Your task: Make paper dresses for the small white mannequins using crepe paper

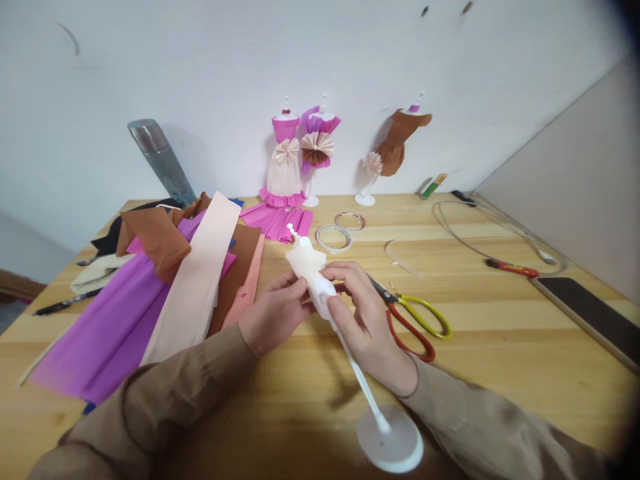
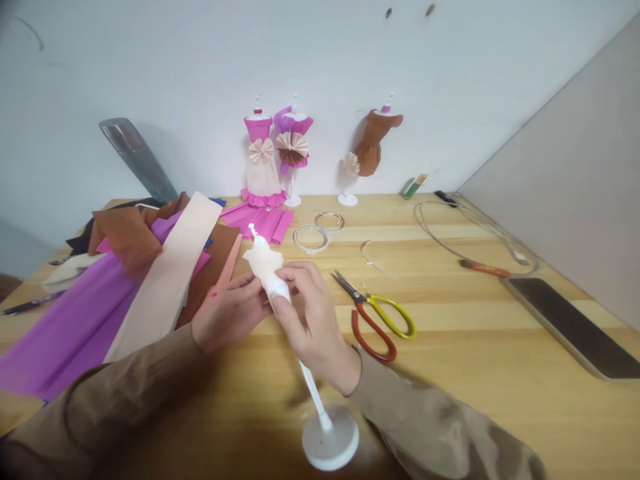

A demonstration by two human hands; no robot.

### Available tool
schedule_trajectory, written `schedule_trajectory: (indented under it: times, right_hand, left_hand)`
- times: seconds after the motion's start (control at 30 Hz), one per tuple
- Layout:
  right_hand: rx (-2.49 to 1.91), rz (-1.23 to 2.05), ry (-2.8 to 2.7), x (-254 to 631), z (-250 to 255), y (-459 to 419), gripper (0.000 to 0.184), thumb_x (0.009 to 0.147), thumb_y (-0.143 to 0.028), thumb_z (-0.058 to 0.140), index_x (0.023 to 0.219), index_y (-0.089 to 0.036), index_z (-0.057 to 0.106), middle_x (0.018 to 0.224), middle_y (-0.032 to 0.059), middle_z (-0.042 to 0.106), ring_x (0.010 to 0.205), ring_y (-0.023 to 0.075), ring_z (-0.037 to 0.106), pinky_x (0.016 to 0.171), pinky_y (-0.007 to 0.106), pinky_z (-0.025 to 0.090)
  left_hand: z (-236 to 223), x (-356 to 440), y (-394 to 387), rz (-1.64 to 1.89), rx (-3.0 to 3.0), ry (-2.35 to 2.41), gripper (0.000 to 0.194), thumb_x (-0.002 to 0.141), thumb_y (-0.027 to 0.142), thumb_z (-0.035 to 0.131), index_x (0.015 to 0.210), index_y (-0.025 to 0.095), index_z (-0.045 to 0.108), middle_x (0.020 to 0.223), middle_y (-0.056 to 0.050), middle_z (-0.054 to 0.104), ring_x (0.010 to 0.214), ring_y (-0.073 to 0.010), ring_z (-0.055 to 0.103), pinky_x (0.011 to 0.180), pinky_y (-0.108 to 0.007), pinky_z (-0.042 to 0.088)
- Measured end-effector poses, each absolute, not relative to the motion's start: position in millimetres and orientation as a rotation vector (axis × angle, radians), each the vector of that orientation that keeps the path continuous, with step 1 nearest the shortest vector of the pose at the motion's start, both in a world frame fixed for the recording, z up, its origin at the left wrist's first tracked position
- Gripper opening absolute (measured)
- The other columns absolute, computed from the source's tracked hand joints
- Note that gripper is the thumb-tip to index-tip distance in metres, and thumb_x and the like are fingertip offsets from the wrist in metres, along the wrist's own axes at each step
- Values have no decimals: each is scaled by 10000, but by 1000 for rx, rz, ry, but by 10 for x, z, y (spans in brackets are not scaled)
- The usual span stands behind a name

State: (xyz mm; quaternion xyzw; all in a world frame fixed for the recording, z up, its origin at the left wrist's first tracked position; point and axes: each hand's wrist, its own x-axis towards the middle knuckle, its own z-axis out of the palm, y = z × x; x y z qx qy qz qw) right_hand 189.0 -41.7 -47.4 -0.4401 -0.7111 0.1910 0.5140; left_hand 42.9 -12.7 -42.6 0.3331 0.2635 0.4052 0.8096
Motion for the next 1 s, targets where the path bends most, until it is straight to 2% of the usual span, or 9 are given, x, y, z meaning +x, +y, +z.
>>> schedule_trajectory:
  times: [0.13, 0.23, 0.3, 0.37, 0.47, 0.57, 0.77, 0.87, 1.0]
  right_hand:
    - [-1071, 402, -1745, 1886, -503, -426, 212, 913, -262, 522, 1116, -224, 571, 1100, 102, 551, 1062, 248, 547, 819, 402, 489]
    - [-1080, 314, -1795, 1867, -541, -423, 260, 882, -279, 584, 1134, -212, 587, 1147, 125, 531, 1106, 278, 530, 863, 451, 489]
    - [-1069, 249, -1829, 1853, -565, -423, 290, 863, -283, 625, 1143, -215, 589, 1185, 135, 514, 1136, 295, 518, 896, 478, 482]
    - [-1052, 214, -1856, 1844, -587, -424, 316, 856, -277, 647, 1160, -225, 581, 1226, 141, 497, 1158, 300, 509, 917, 492, 476]
    - [-1027, 227, -1876, 1848, -609, -428, 330, 868, -260, 632, 1192, -226, 574, 1290, 152, 473, 1211, 309, 484, 946, 512, 461]
    - [-979, 329, -1871, 1871, -617, -435, 293, 896, -233, 582, 1189, -232, 594, 1339, 148, 456, 1242, 304, 480, 967, 514, 453]
    - [-954, 608, -1578, 1922, -622, -422, 179, 922, -202, 541, 1054, -264, 643, 1186, 82, 579, 1158, 241, 552, 970, 457, 454]
    - [-1001, 637, -1499, 1929, -621, -399, 151, 925, -196, 528, 969, -257, 659, 1132, 66, 602, 1114, 225, 571, 956, 435, 459]
    - [-1026, 611, -1571, 1919, -609, -396, 158, 916, -188, 532, 963, -245, 672, 1139, 70, 596, 1137, 212, 562, 971, 401, 452]
  left_hand:
    - [-452, 395, -76, 806, 787, 537, 251, 892, 330, 502, 1003, 180, 669, 1022, -117, 677, 1019, -255, 637, 860, -420, 499]
    - [-445, 373, -73, 759, 824, 610, 414, 940, 265, 260, 1049, 187, 652, 933, -119, 680, 957, -246, 647, 806, -424, 501]
    - [-432, 360, -81, 748, 821, 651, 493, 933, 200, 161, 1049, 186, 640, 919, -120, 674, 942, -239, 644, 775, -413, 494]
    - [-427, 353, -88, 729, 805, 650, 443, 918, 193, 204, 1024, 177, 634, 937, -120, 669, 951, -238, 638, 768, -400, 485]
    - [-464, 354, -84, 774, 795, 528, 265, 825, 263, 452, 999, 177, 633, 967, -97, 666, 994, -245, 624, 809, -376, 478]
    - [-551, 359, -62, 830, 739, 349, 268, 732, 266, 583, 974, 170, 646, 983, -74, 673, 1030, -242, 618, 882, -357, 463]
    - [-724, 353, -33, 709, 554, 243, 380, 730, 270, 582, 1072, 117, 641, 1002, -127, 698, 1057, -295, 625, 952, -427, 437]
    - [-765, 359, -38, 672, 525, 228, 431, 726, 287, 581, 1120, 121, 626, 1012, -137, 703, 1061, -311, 628, 967, -464, 424]
    - [-768, 374, -54, 668, 518, 214, 419, 759, 261, 545, 1147, 122, 618, 1033, -134, 699, 1076, -305, 621, 965, -470, 425]
